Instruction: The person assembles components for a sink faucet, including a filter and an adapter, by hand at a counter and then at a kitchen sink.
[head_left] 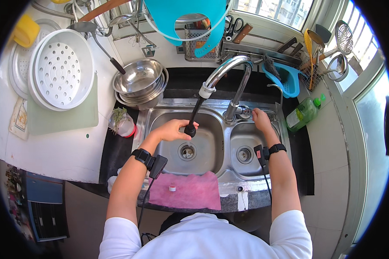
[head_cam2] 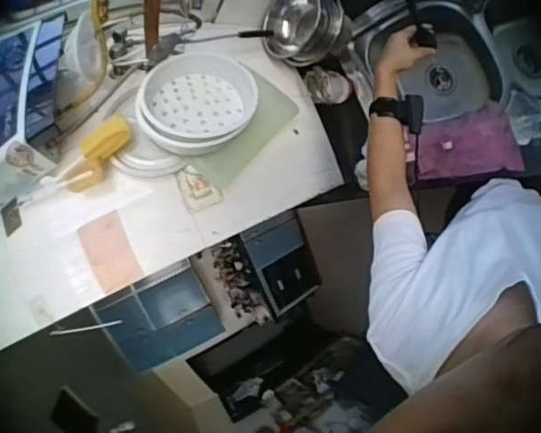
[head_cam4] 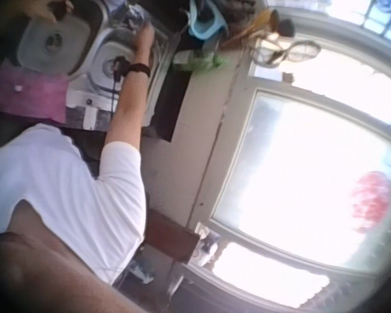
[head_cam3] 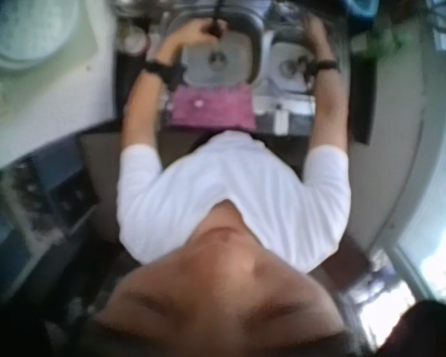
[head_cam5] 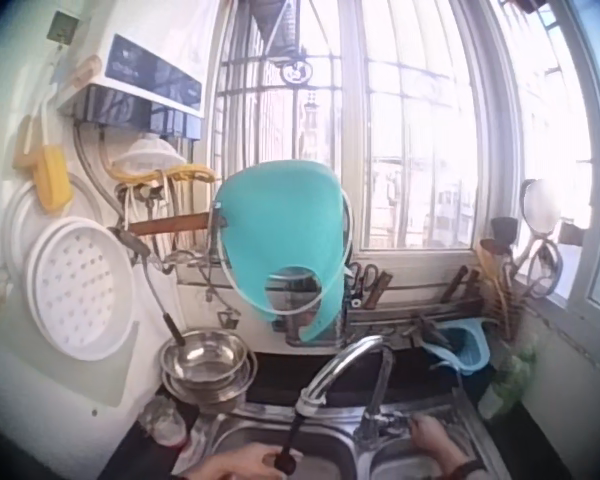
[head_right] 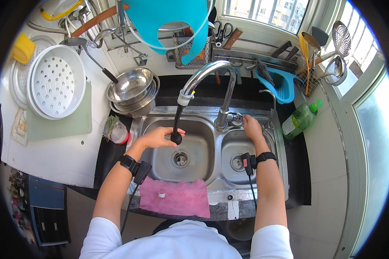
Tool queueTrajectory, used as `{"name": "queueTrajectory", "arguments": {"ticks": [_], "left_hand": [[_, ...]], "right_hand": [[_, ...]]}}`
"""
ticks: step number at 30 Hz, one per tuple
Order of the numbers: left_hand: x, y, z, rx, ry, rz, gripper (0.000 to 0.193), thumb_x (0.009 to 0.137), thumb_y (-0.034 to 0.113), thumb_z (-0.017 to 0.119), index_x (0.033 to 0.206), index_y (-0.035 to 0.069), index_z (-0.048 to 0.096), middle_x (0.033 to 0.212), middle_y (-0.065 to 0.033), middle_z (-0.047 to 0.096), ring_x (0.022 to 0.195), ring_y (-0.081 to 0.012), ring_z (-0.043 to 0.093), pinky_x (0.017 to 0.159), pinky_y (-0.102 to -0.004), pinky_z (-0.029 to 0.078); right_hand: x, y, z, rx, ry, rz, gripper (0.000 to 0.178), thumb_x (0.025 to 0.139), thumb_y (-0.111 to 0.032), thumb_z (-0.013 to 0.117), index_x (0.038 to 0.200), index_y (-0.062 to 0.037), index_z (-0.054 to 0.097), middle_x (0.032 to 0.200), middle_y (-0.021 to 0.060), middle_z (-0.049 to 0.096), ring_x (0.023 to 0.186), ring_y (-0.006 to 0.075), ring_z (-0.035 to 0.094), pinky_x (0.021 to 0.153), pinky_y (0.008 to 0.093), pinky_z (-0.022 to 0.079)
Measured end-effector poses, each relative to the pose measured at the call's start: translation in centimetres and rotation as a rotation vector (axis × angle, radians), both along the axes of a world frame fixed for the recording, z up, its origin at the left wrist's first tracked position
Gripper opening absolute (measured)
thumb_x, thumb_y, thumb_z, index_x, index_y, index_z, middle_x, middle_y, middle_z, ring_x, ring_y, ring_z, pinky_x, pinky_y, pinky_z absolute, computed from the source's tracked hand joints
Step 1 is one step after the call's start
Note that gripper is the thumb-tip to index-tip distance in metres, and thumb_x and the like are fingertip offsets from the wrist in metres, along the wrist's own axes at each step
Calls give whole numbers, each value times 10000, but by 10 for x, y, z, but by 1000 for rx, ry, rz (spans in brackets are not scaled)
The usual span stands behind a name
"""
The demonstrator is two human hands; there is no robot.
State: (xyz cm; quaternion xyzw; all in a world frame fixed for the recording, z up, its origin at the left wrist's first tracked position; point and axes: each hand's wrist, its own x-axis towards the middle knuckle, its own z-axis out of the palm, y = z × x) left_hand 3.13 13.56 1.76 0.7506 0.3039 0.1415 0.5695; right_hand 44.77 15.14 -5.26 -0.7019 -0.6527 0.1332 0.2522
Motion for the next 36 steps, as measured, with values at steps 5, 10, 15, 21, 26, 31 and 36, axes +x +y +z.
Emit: {"name": "queueTrajectory", "arguments": {"ticks": [5, 10, 15, 21, 26, 31, 36], "left_hand": [[-1, -2, -3, 0, -13, 29, 545, 749, 109, 745, 1247, 64, 526, 1158, -50, 600, 1104, -153, 532, 1000, -312, 369], [4, -9, -4, 46, 22, 105, 466, 740, 105, 737, 1171, 65, 561, 1110, -25, 607, 1057, -121, 538, 958, -299, 391], [11, -24, -7, 194, 53, 282, 431, 722, 125, 741, 1119, 69, 583, 1022, -33, 635, 1020, -133, 563, 908, -287, 415], [32, -51, -25, 662, 131, 715, 443, 655, 286, 790, 1036, 111, 648, 827, -74, 638, 772, -262, 568, 788, -371, 433], [62, -71, -33, 885, 240, 1109, 430, 615, 313, 811, 981, 131, 678, 720, -37, 593, 760, -235, 544, 817, -404, 366], [77, -70, -40, 910, 202, 1251, 403, 627, 278, 806, 904, 83, 589, 801, -51, 573, 817, -274, 524, 782, -415, 365], [82, -65, -38, 843, 253, 1282, 408, 635, 247, 802, 860, 74, 509, 871, -85, 561, 848, -313, 510, 767, -427, 368]], "right_hand": [[-5, -3, 1, 68, -52, 3, 220, 899, -190, 485, 936, -8, 602, 711, 172, 623, 730, 355, 618, 661, 421, 465], [-26, -14, 12, 55, -158, -68, 258, 916, -264, 463, 906, -32, 575, 814, 220, 637, 786, 425, 600, 693, 512, 472], [-53, -31, 25, 39, -250, -111, 259, 927, -258, 447, 877, -25, 548, 766, 217, 643, 709, 419, 617, 651, 525, 479], [-53, -32, 23, 77, -266, -124, 255, 922, -262, 457, 874, -29, 550, 756, 209, 645, 703, 412, 620, 637, 512, 487], [-55, -33, 24, 79, -258, -159, 234, 919, -256, 473, 856, -39, 537, 748, 212, 630, 702, 415, 605, 630, 524, 472], [-57, -31, 24, 59, -230, -183, 239, 909, -263, 482, 874, -38, 555, 765, 210, 638, 727, 413, 612, 651, 516, 481], [-45, -25, 19, 50, -123, -128, 260, 893, -277, 500, 885, -31, 582, 800, 220, 640, 772, 423, 605, 693, 514, 478]]}}
